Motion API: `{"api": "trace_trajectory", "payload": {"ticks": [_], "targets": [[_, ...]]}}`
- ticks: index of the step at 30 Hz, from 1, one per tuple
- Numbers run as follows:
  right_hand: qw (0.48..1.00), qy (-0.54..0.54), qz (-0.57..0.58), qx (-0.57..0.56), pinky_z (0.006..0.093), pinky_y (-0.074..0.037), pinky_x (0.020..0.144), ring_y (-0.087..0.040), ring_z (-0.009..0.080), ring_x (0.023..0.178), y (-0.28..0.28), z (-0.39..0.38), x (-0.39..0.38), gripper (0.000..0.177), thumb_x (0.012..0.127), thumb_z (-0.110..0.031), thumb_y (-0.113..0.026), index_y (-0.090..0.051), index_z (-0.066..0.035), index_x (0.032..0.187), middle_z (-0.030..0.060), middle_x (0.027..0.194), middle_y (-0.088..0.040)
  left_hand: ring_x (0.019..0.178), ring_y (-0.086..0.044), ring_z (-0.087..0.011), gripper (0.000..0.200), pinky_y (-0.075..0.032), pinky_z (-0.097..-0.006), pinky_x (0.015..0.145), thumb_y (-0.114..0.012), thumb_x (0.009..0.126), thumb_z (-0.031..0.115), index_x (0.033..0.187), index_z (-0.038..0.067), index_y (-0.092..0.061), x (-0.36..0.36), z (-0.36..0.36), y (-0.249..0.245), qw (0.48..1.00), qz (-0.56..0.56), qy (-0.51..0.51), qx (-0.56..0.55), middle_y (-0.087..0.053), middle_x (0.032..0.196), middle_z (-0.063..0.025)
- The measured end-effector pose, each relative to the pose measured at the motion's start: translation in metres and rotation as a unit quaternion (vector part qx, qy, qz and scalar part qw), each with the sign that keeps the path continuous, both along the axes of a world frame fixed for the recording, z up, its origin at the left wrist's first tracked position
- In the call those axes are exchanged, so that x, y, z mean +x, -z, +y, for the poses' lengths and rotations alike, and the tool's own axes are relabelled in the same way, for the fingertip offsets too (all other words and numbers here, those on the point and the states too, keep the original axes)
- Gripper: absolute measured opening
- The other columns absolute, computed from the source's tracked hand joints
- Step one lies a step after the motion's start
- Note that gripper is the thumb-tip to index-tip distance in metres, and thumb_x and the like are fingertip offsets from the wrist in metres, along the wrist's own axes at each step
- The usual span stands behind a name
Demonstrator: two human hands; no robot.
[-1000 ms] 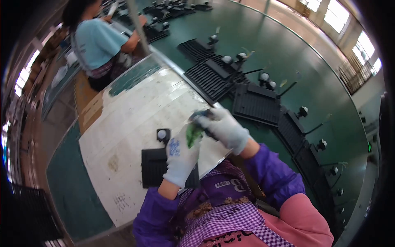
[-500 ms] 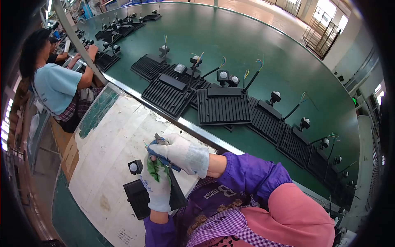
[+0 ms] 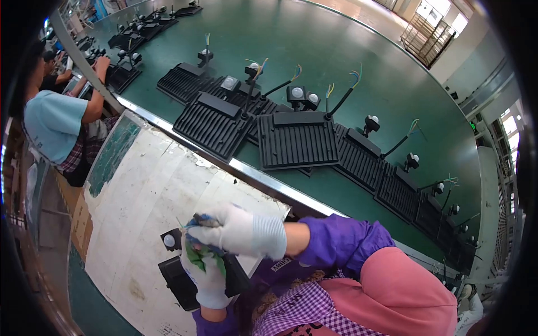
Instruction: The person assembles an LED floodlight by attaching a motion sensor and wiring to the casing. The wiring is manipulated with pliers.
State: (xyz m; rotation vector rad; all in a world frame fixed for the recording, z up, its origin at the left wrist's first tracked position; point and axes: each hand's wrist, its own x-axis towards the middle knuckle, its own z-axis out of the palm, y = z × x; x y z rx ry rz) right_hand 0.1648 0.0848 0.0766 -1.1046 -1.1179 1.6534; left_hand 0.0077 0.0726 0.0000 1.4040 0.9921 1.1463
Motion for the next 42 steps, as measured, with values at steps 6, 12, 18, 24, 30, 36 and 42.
{"api": "trace_trajectory", "payload": {"ticks": [6,12,18,24,30,36,42], "targets": [[0.96,0.098,0.093,-0.244,0.0229,-0.044,0.055,-0.053,0.0073,0.061,-0.019,-0.017,-0.001,0.02,0.09,-0.023,-0.061,-0.065,-0.003,0.088,0.002,0.074,-0.061,0.069,-0.063,-0.0223,0.04,-0.048,-0.031,0.061,-0.054,0.094,0.028,0.115,-0.006,-0.053,-0.014,-0.006,0.006,0.986,0.115,0.043,0.116,-0.062,0.085,-0.0122],[0.969,0.139,0.104,-0.175,0.0207,-0.044,0.056,-0.054,0.0078,0.062,-0.017,-0.018,-0.011,0.018,0.089,-0.018,-0.059,-0.065,-0.002,0.094,0.001,0.077,-0.063,0.067,-0.062,-0.0163,0.027,-0.048,-0.028,0.059,-0.055,0.09,0.011,0.111,-0.006,-0.056,-0.019,-0.005,-0.002,0.981,0.115,0.087,0.128,-0.063,0.079,-0.0089],[0.971,0.135,-0.161,0.111,0.0237,-0.048,0.066,-0.057,0.0078,0.072,-0.012,-0.023,0.007,0.027,0.089,-0.012,-0.055,-0.064,0.001,0.11,0.0027,0.081,-0.065,0.092,-0.062,-0.0176,0.043,-0.05,-0.0291,0.077,-0.054,0.086,-0.001,0.128,-0.004,-0.048,-0.019,-0.012,-0.034,0.998,0.002,0.064,-0.02,-0.061,0.115,-0.015],[0.93,-0.021,-0.348,-0.116,0.0288,-0.05,0.06,-0.061,0.0129,0.063,0.017,-0.083,0.027,0.028,0.091,-0.027,-0.059,-0.068,-0.001,0.098,0.0051,0.071,-0.065,0.1,-0.057,-0.0163,0.043,-0.047,-0.0276,0.084,-0.055,0.092,0.01,0.132,-0.001,-0.045,-0.103,-0.036,0.0,0.979,0.101,-0.175,0.019,-0.057,0.123,-0.0132],[0.958,-0.007,-0.16,-0.239,0.0273,-0.037,0.043,-0.049,0.0099,0.045,0.056,-0.117,-0.009,0.04,0.09,-0.04,-0.061,-0.062,-0.002,0.079,0.0012,0.058,-0.055,0.097,-0.055,-0.0146,0.038,-0.048,-0.0242,0.077,-0.057,0.092,0.008,0.127,-0.004,-0.05,-0.09,-0.059,0.005,0.951,0.214,-0.211,0.067,-0.056,0.119,-0.0111],[0.969,0.124,-0.037,-0.212,0.0238,-0.039,0.048,-0.053,0.0077,0.055,0.059,-0.149,0.015,0.03,0.086,-0.029,-0.068,-0.064,-0.002,0.095,0.0019,0.074,-0.062,0.093,-0.054,-0.0093,0.039,-0.046,-0.0182,0.073,-0.056,0.092,0.003,0.13,0.0,-0.047,-0.035,-0.088,-0.002,0.988,-0.038,-0.143,-0.05,-0.052,0.124,-0.007],[0.915,0.342,-0.213,0.02,0.0214,-0.048,0.055,-0.058,0.0088,0.063,0.01,-0.24,0.125,0.027,0.088,-0.022,-0.064,-0.063,0.0,0.104,0.0046,0.086,-0.062,0.115,-0.053,-0.0206,0.048,-0.043,-0.0338,0.096,-0.065,0.088,0.015,0.132,0.003,-0.048,0.086,-0.097,-0.039,0.981,-0.091,0.151,-0.083,-0.053,0.129,-0.0121]]}}
